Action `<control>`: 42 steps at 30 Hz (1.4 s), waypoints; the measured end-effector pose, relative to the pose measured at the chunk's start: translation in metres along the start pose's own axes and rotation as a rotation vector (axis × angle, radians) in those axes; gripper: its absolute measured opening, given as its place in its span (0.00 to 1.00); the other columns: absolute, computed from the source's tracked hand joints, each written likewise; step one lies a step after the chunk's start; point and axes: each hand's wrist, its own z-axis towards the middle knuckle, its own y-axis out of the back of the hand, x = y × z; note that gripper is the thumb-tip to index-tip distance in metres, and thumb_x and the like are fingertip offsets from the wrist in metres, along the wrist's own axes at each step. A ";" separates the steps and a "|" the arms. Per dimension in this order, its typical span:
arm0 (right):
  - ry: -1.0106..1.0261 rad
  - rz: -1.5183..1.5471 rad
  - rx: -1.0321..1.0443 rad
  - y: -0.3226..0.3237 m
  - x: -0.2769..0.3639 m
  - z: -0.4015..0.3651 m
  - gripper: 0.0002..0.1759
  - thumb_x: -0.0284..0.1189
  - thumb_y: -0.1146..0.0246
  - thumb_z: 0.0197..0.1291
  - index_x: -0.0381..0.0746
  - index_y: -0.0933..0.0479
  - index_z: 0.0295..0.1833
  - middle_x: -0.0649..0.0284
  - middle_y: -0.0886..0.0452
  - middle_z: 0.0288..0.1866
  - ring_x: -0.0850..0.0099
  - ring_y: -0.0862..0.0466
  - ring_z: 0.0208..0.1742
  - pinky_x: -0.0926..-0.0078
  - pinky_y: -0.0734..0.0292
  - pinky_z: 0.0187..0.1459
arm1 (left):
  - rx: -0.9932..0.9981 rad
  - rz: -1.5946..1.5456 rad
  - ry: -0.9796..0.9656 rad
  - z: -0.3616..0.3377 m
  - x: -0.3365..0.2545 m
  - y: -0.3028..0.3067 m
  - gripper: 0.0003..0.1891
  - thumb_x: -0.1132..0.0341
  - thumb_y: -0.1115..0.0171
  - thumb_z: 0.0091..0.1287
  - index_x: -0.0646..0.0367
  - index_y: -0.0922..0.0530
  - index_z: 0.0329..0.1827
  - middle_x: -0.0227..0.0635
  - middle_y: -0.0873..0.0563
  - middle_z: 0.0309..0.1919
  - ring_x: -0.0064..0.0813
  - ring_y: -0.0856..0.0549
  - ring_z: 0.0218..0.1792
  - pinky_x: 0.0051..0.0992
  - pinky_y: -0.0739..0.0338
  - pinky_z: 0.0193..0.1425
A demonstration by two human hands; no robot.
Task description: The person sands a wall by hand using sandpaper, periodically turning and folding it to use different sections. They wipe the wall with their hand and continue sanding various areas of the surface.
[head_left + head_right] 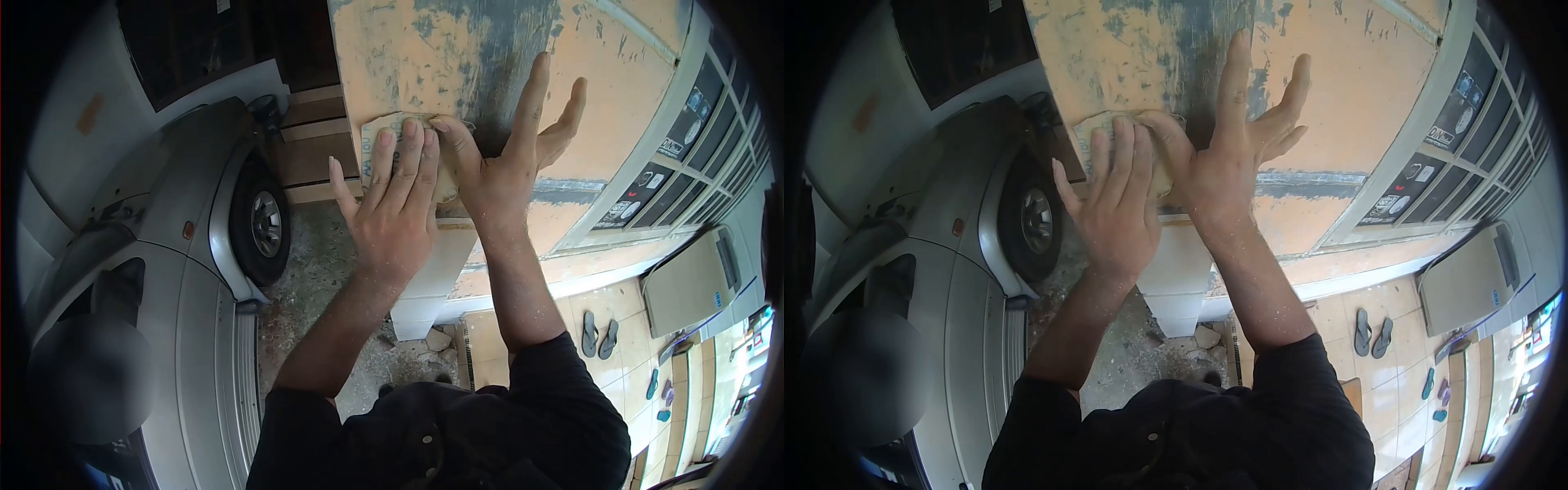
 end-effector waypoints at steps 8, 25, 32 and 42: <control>-0.150 -0.136 0.028 -0.020 0.017 0.100 0.61 0.43 0.22 0.60 0.63 0.55 0.89 0.34 0.60 0.85 0.29 0.56 0.86 0.15 0.68 0.76 | -0.079 0.024 -0.022 0.102 -0.005 0.048 0.32 0.63 0.39 0.73 0.59 0.30 0.80 0.38 0.29 0.81 0.39 0.33 0.82 0.64 0.53 0.84; -0.143 -0.156 0.243 -0.004 0.020 0.089 0.56 0.42 0.24 0.62 0.58 0.49 0.89 0.38 0.66 0.87 0.30 0.61 0.87 0.11 0.68 0.73 | -0.138 -0.055 -0.124 0.076 0.023 0.016 0.32 0.63 0.36 0.71 0.42 0.27 0.80 0.29 0.33 0.84 0.45 0.41 0.86 0.81 0.65 0.77; -0.167 -0.152 0.208 -0.006 0.024 0.074 0.56 0.41 0.24 0.62 0.61 0.50 0.89 0.36 0.68 0.87 0.30 0.62 0.87 0.12 0.70 0.74 | -0.117 0.018 -0.117 0.066 0.024 0.024 0.32 0.67 0.38 0.72 0.42 0.27 0.81 0.30 0.33 0.84 0.50 0.42 0.85 0.82 0.63 0.76; -0.191 -0.178 0.282 -0.003 0.022 0.028 0.53 0.40 0.25 0.64 0.68 0.49 0.88 0.35 0.67 0.87 0.27 0.64 0.86 0.10 0.68 0.73 | -0.071 0.006 -0.160 0.028 0.030 0.009 0.30 0.62 0.33 0.72 0.40 0.26 0.79 0.25 0.33 0.83 0.46 0.41 0.85 0.72 0.55 0.81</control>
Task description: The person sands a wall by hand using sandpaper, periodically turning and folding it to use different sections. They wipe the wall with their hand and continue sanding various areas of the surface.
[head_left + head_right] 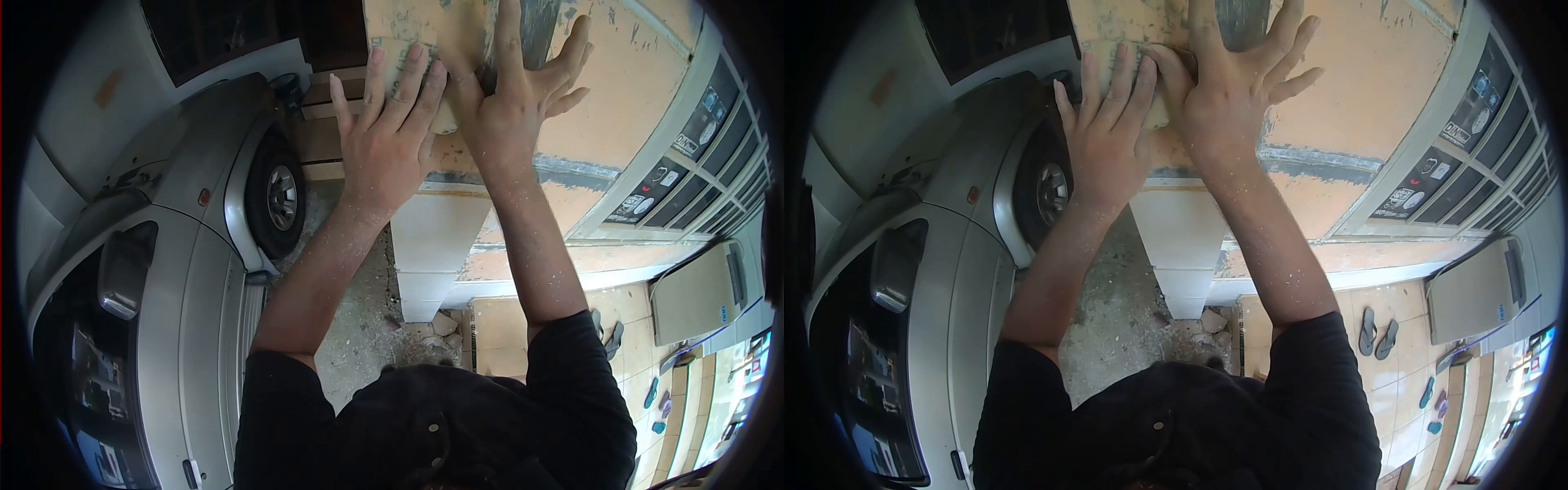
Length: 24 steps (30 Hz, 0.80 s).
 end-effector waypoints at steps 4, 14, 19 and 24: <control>0.081 0.000 -0.222 -0.006 0.018 0.060 0.49 0.43 0.26 0.64 0.69 0.44 0.87 0.38 0.68 0.89 0.26 0.65 0.86 0.09 0.68 0.72 | -0.002 0.087 -0.104 0.063 0.026 0.024 0.30 0.68 0.35 0.69 0.49 0.24 0.77 0.35 0.28 0.80 0.51 0.37 0.83 0.68 0.50 0.82; 0.008 -0.070 0.092 -0.007 -0.022 -0.058 0.51 0.47 0.26 0.64 0.64 0.44 0.88 0.38 0.66 0.89 0.25 0.66 0.86 0.09 0.71 0.71 | 0.062 -0.049 0.044 -0.055 -0.023 -0.010 0.27 0.63 0.34 0.72 0.49 0.22 0.75 0.35 0.29 0.80 0.49 0.35 0.82 0.58 0.50 0.85; 0.052 -0.062 -0.206 0.007 -0.010 0.037 0.55 0.49 0.25 0.62 0.62 0.48 0.89 0.34 0.67 0.88 0.23 0.69 0.85 0.10 0.71 0.72 | -0.097 -0.194 -0.075 0.049 -0.006 0.003 0.33 0.66 0.35 0.68 0.49 0.27 0.80 0.34 0.29 0.81 0.49 0.35 0.83 0.64 0.53 0.84; -0.034 0.050 -0.162 0.011 -0.013 0.046 0.57 0.48 0.25 0.63 0.64 0.54 0.90 0.33 0.69 0.87 0.21 0.67 0.84 0.09 0.69 0.72 | -0.147 -0.042 0.013 0.057 -0.027 0.001 0.26 0.59 0.40 0.77 0.51 0.25 0.78 0.33 0.27 0.79 0.43 0.31 0.80 0.61 0.52 0.85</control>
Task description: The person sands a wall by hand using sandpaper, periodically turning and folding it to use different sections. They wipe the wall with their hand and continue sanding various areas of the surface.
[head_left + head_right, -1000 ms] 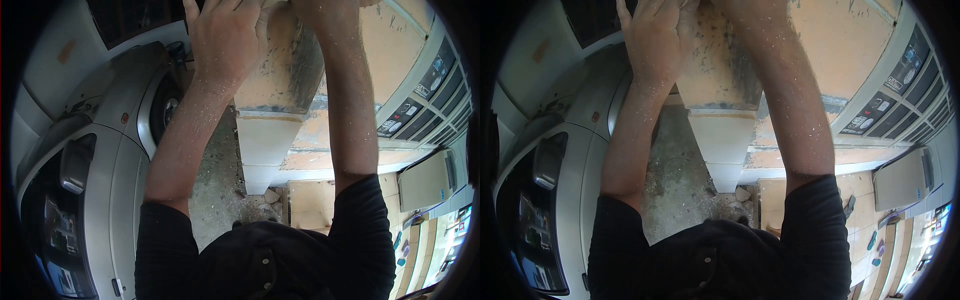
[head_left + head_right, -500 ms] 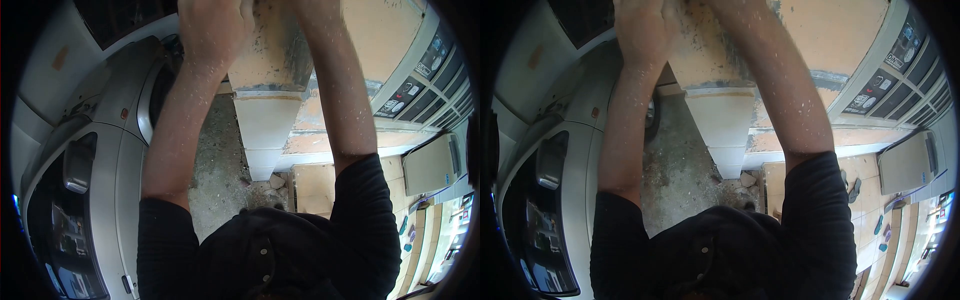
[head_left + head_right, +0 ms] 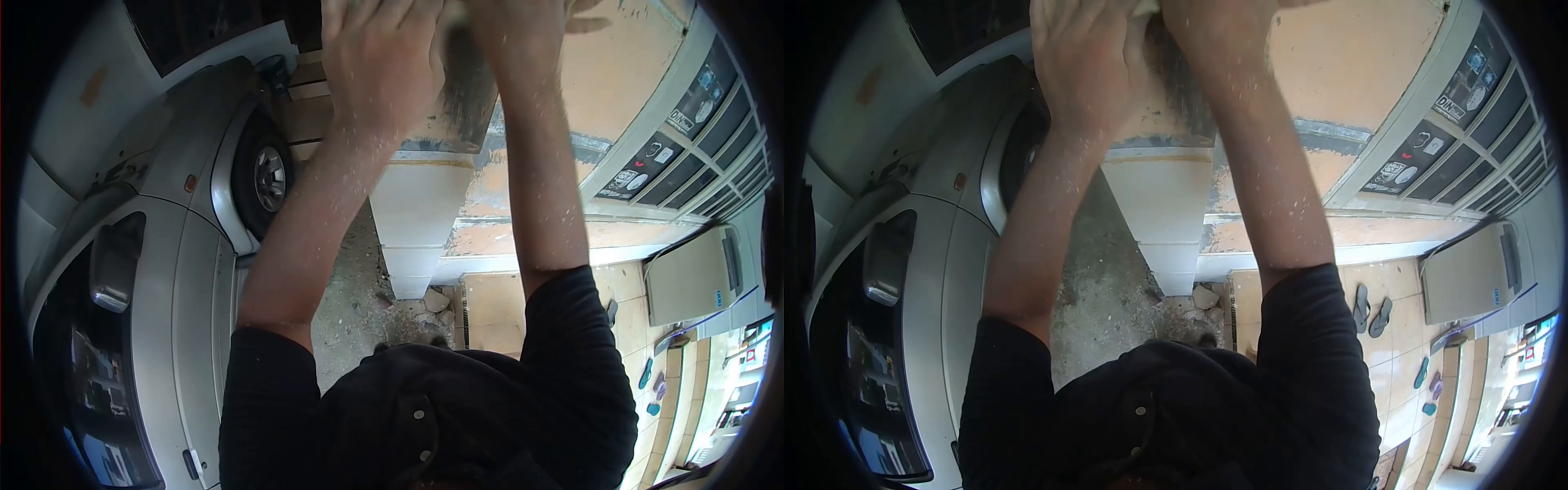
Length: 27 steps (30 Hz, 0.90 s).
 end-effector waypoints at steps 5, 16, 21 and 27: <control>-0.006 0.086 0.068 -0.004 -0.041 -0.086 0.60 0.50 0.21 0.56 0.61 0.49 0.89 0.29 0.71 0.86 0.20 0.68 0.84 0.08 0.64 0.70 | 0.201 0.176 0.079 -0.107 -0.023 -0.005 0.28 0.57 0.33 0.71 0.40 0.22 0.76 0.19 0.27 0.80 0.35 0.32 0.81 0.68 0.53 0.82; 0.024 0.161 0.079 -0.005 -0.037 -0.059 0.61 0.50 0.22 0.58 0.61 0.53 0.90 0.28 0.75 0.85 0.16 0.72 0.82 0.06 0.65 0.68 | 0.037 0.088 0.091 -0.057 -0.024 -0.007 0.27 0.57 0.39 0.76 0.43 0.25 0.78 0.30 0.27 0.79 0.42 0.32 0.82 0.77 0.64 0.79; -0.046 0.160 0.080 0.008 -0.017 -0.061 0.59 0.45 0.25 0.63 0.58 0.56 0.90 0.26 0.73 0.85 0.17 0.68 0.83 0.09 0.67 0.71 | 0.171 0.155 0.169 -0.066 -0.030 0.000 0.26 0.57 0.37 0.76 0.43 0.24 0.77 0.20 0.28 0.80 0.37 0.34 0.82 0.75 0.64 0.80; 0.013 0.177 -0.054 -0.003 0.009 0.014 0.58 0.40 0.25 0.64 0.61 0.57 0.90 0.25 0.71 0.85 0.20 0.65 0.84 0.12 0.67 0.73 | 0.037 0.115 0.146 0.021 -0.020 0.020 0.25 0.55 0.51 0.84 0.55 0.28 0.79 0.35 0.25 0.78 0.43 0.31 0.80 0.66 0.65 0.85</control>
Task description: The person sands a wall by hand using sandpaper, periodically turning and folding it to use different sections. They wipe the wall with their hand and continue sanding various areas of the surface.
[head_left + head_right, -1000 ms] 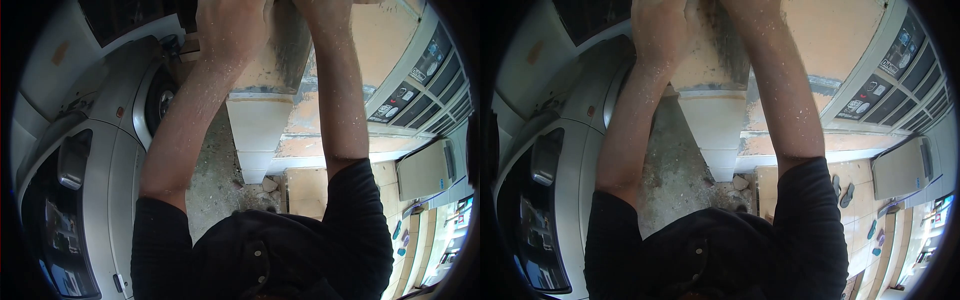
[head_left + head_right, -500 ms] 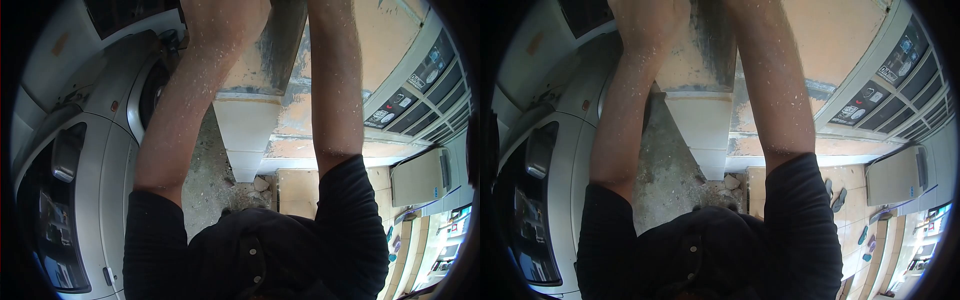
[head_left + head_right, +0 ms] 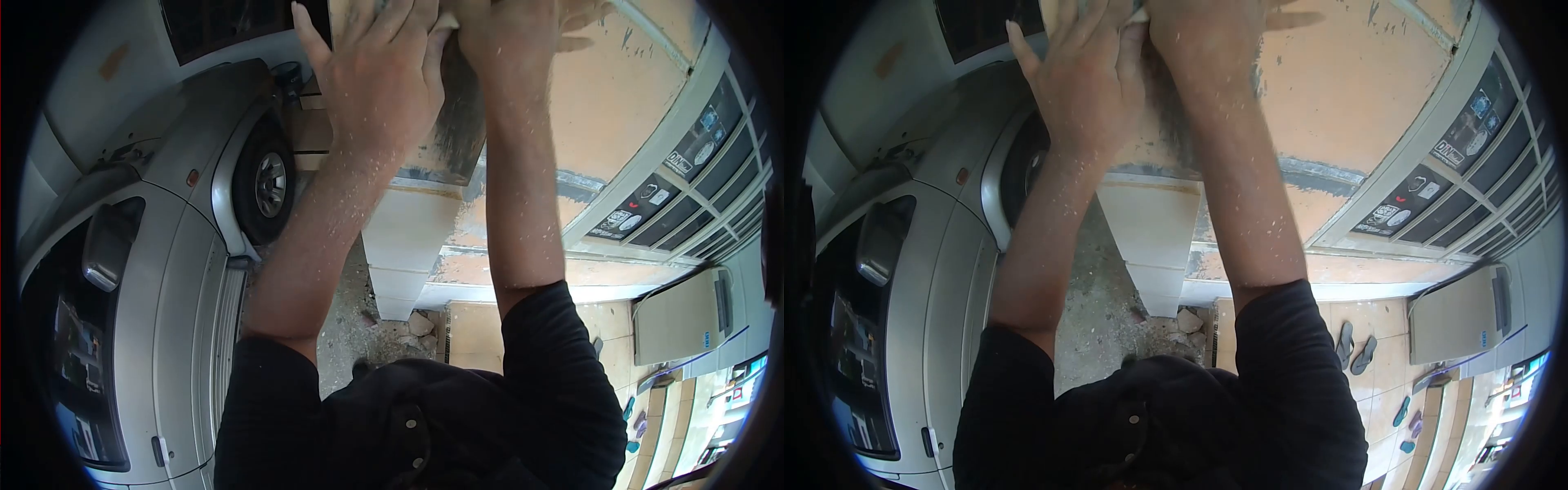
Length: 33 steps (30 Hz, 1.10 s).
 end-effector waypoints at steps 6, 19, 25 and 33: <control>-0.087 0.019 0.168 0.013 -0.034 -0.104 0.64 0.45 0.22 0.58 0.63 0.59 0.90 0.24 0.78 0.84 0.17 0.74 0.82 0.09 0.71 0.70 | 0.118 -0.026 0.046 -0.107 0.007 -0.026 0.22 0.60 0.42 0.77 0.45 0.19 0.72 0.32 0.18 0.72 0.43 0.29 0.80 0.76 0.65 0.80; -0.034 -0.044 0.189 0.019 -0.063 -0.153 0.62 0.48 0.22 0.58 0.46 0.52 0.89 0.21 0.72 0.83 0.18 0.66 0.83 0.08 0.62 0.68 | 0.153 -0.078 0.106 -0.166 -0.004 -0.042 0.22 0.61 0.37 0.73 0.42 0.17 0.70 0.24 0.21 0.75 0.41 0.35 0.83 0.78 0.70 0.79; -0.055 -0.015 0.090 -0.013 -0.079 -0.048 0.60 0.45 0.24 0.62 0.52 0.55 0.90 0.24 0.69 0.84 0.19 0.65 0.83 0.10 0.65 0.72 | 0.105 -0.020 0.067 -0.038 -0.010 -0.010 0.26 0.57 0.48 0.79 0.50 0.26 0.79 0.33 0.26 0.79 0.46 0.33 0.82 0.73 0.70 0.81; -0.004 -0.103 0.162 0.026 -0.078 -0.178 0.69 0.46 0.20 0.57 0.45 0.63 0.90 0.20 0.67 0.82 0.28 0.54 0.84 0.14 0.58 0.70 | 0.176 -0.104 0.191 -0.190 -0.017 -0.052 0.24 0.58 0.38 0.74 0.44 0.19 0.73 0.26 0.24 0.78 0.43 0.36 0.84 0.80 0.77 0.77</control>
